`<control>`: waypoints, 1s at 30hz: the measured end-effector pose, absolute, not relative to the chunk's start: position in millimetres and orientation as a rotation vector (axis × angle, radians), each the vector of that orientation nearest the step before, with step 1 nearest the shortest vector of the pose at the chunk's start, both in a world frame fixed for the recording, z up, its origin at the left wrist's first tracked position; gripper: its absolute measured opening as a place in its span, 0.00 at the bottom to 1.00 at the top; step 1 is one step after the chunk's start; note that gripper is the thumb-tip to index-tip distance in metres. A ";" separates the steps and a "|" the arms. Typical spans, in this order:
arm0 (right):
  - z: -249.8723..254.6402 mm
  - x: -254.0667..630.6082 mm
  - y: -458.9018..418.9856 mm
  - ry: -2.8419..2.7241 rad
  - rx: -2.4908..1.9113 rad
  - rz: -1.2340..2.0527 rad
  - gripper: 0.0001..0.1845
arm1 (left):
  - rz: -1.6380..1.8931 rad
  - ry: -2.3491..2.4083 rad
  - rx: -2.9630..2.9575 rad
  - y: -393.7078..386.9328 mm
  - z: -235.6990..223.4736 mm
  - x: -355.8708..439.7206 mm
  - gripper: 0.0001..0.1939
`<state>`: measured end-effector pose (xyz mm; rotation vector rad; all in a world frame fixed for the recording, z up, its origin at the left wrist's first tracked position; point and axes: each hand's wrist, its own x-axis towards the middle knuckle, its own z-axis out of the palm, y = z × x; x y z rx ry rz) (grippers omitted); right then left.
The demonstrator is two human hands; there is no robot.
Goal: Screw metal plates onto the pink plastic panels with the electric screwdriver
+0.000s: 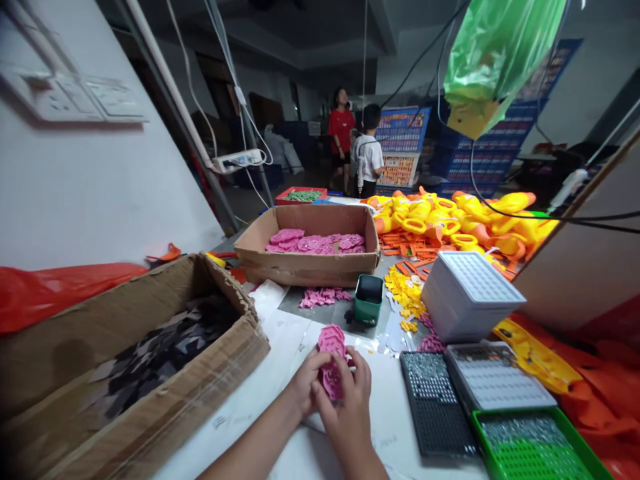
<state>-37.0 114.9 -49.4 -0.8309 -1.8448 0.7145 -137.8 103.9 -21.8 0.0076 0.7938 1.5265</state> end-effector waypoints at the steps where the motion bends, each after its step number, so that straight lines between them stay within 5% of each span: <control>1: -50.2 -35.8 117.1 -1.872 -0.823 0.722 0.26 | 1.564 0.804 0.023 103.3 -20.6 -137.9 0.13; 14: -37.2 -30.0 118.9 -1.799 -0.872 0.953 0.27 | 1.594 0.616 0.010 102.4 4.2 -142.9 0.26; 30: -30.4 -27.1 118.7 -1.780 -0.850 1.015 0.23 | 1.663 0.668 -0.036 103.8 5.0 -133.2 0.22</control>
